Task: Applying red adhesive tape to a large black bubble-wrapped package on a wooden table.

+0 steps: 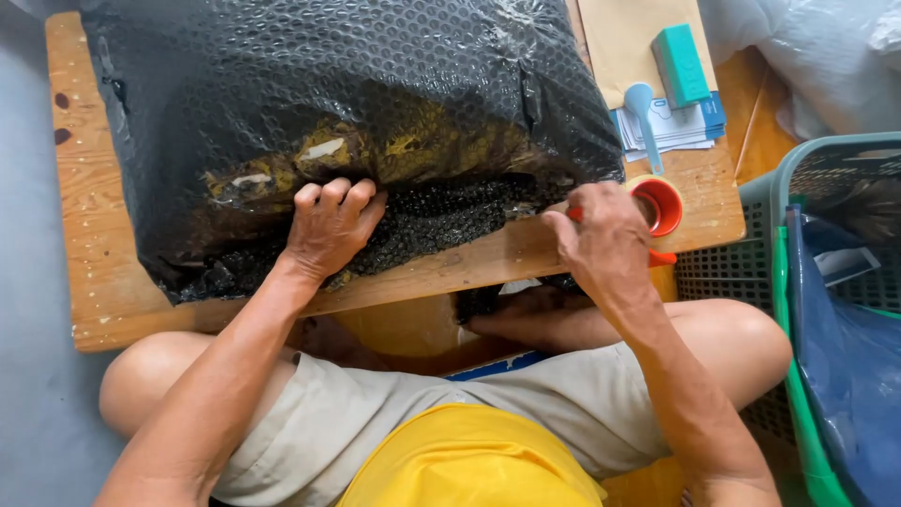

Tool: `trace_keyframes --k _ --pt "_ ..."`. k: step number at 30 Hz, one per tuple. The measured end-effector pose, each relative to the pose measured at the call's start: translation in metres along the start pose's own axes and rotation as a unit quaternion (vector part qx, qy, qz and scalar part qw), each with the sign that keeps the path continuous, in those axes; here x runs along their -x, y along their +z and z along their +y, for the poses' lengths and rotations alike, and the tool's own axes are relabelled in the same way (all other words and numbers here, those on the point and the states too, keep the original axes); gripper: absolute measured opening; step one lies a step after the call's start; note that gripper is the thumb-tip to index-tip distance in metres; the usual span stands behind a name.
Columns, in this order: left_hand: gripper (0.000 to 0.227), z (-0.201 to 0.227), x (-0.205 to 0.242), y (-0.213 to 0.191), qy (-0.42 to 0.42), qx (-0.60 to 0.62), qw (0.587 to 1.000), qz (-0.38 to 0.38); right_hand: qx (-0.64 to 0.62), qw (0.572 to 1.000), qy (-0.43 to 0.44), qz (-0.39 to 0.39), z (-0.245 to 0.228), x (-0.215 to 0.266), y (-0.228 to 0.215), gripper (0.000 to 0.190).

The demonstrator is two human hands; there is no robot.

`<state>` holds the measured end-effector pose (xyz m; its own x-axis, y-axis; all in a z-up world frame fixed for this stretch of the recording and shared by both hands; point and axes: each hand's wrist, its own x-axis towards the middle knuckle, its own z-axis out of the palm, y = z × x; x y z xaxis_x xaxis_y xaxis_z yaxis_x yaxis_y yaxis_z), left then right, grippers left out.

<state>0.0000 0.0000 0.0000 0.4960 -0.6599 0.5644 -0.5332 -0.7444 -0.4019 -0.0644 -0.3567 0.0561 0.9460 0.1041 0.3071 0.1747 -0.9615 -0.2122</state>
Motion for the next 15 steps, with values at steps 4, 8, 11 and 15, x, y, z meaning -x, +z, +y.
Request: trace_keyframes --k 4,8,11,15 --pt "0.018 0.007 0.002 0.000 -0.012 -0.002 1.000 -0.005 0.047 0.996 0.069 0.009 0.033 0.034 -0.005 0.038" --pt "0.019 0.003 0.004 0.004 -0.007 -0.006 1.000 0.011 0.086 0.989 0.107 -0.047 0.062 0.050 0.023 0.052" --pt "0.015 0.004 0.004 0.003 -0.006 0.006 1.000 0.004 0.114 0.988 0.083 -0.056 0.074 0.055 0.024 0.048" --pt "0.013 0.025 0.000 -0.009 -0.091 0.094 0.990 -0.041 -0.025 0.992 0.107 -0.065 0.040 0.067 -0.005 0.044"
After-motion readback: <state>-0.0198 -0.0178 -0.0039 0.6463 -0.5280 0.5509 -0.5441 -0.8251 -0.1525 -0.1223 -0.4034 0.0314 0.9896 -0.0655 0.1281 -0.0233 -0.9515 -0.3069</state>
